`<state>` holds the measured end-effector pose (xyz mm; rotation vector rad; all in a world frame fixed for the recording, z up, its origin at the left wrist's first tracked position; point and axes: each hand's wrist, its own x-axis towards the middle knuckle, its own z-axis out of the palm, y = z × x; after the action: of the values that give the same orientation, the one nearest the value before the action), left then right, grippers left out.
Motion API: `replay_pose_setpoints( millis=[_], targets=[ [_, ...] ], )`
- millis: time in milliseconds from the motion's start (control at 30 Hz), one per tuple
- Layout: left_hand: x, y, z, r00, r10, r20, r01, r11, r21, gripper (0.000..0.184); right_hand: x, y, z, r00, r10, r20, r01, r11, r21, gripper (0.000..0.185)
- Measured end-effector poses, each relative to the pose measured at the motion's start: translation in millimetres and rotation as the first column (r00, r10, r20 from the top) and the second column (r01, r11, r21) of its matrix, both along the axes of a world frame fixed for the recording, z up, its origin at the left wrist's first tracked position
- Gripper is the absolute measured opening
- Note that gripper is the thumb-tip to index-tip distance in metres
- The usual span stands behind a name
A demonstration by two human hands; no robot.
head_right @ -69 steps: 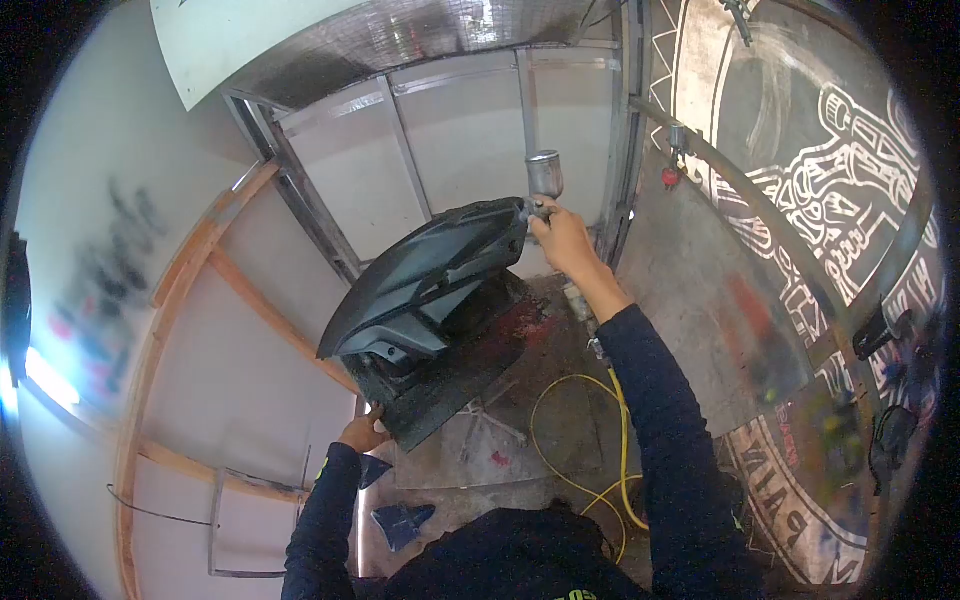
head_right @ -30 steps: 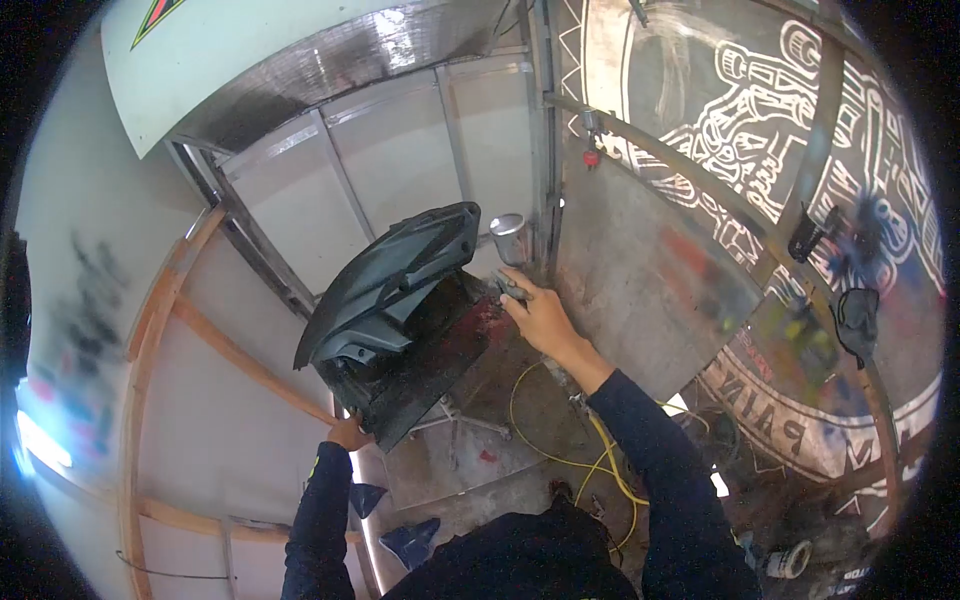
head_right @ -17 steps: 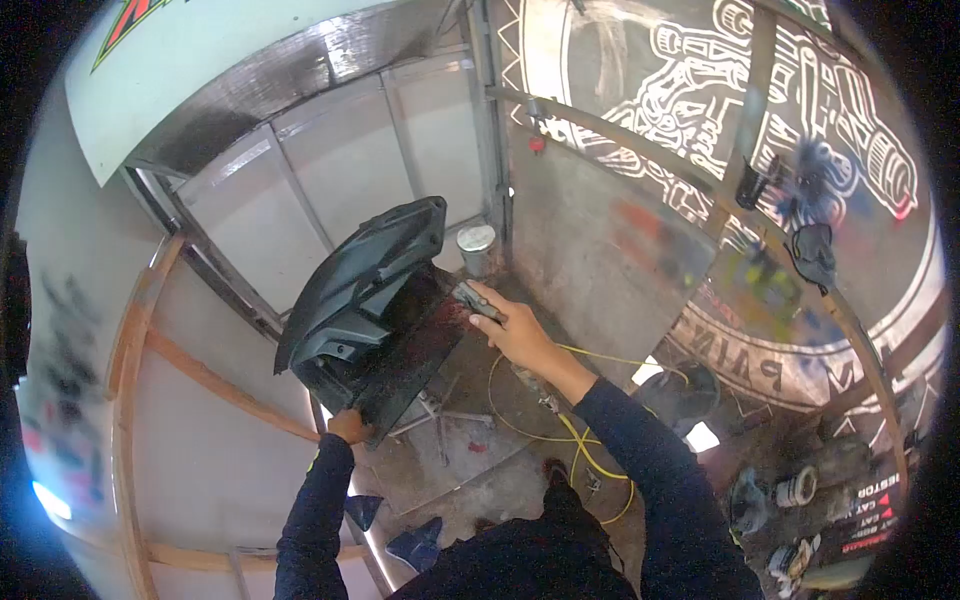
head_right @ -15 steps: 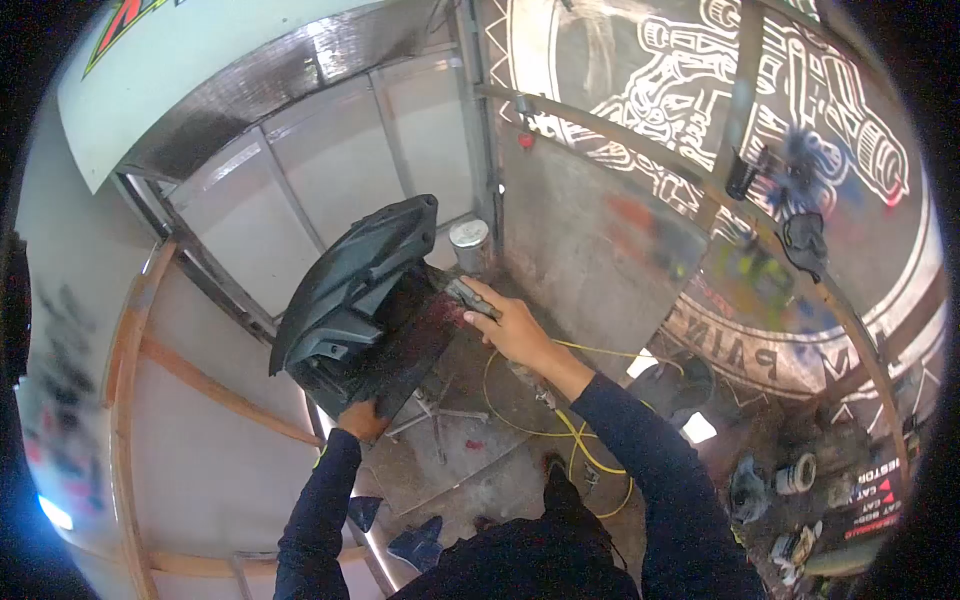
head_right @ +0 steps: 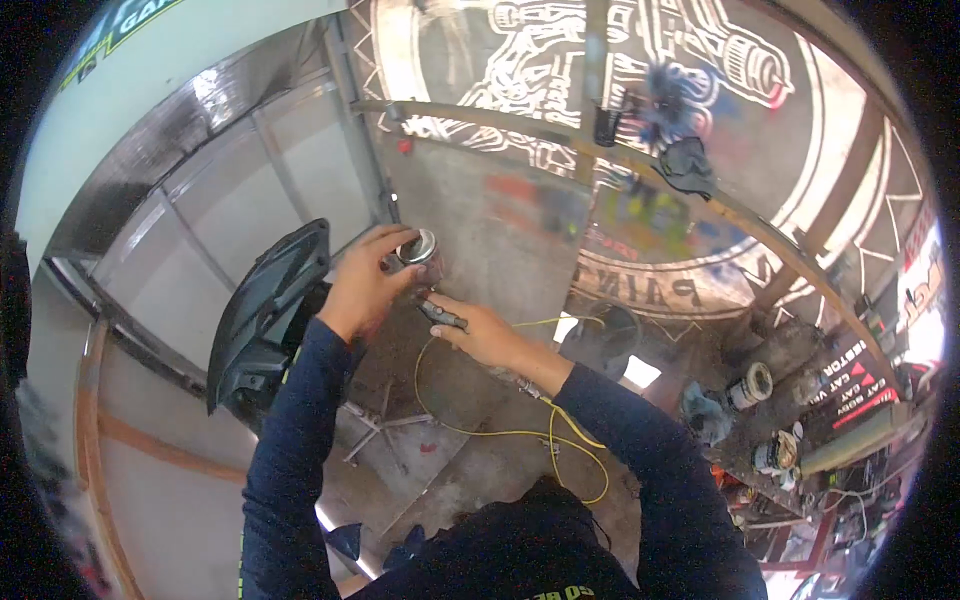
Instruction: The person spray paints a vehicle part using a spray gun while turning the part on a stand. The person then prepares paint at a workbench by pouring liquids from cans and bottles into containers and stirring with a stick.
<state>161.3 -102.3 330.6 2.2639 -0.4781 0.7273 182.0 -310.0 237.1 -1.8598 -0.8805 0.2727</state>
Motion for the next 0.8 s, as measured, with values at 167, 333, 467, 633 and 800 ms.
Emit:
replay_pose_setpoints(
  millis=[167,333,467,633,800],
  targets=[
    [37,-58,32,0.987,-0.098,-0.131,0.127,0.962,0.24,0.045,0,-65,19,0.991,-0.074,0.11,0.078,0.997,-0.029,0.057],
    [65,-129,56,0.977,-0.123,-0.176,0.194,0.857,0.477,0.047,3,-129,23,0.988,-0.117,0.098,0.117,0.993,0.007,0.061],
    [92,-176,64,0.95,-0.182,-0.255,0.294,0.798,0.527,0.046,14,-166,5,0.976,-0.171,0.133,0.163,0.984,0.074,0.063],
    [129,-219,55,0.925,-0.239,-0.296,0.368,0.757,0.54,0.047,21,-205,8,0.973,-0.218,0.073,0.217,0.976,0.02,0.065],
    [139,-254,64,0.929,-0.211,-0.306,0.357,0.731,0.582,0.05,33,-231,2,0.959,-0.255,0.122,0.241,0.963,0.122,0.065]
  ],
)
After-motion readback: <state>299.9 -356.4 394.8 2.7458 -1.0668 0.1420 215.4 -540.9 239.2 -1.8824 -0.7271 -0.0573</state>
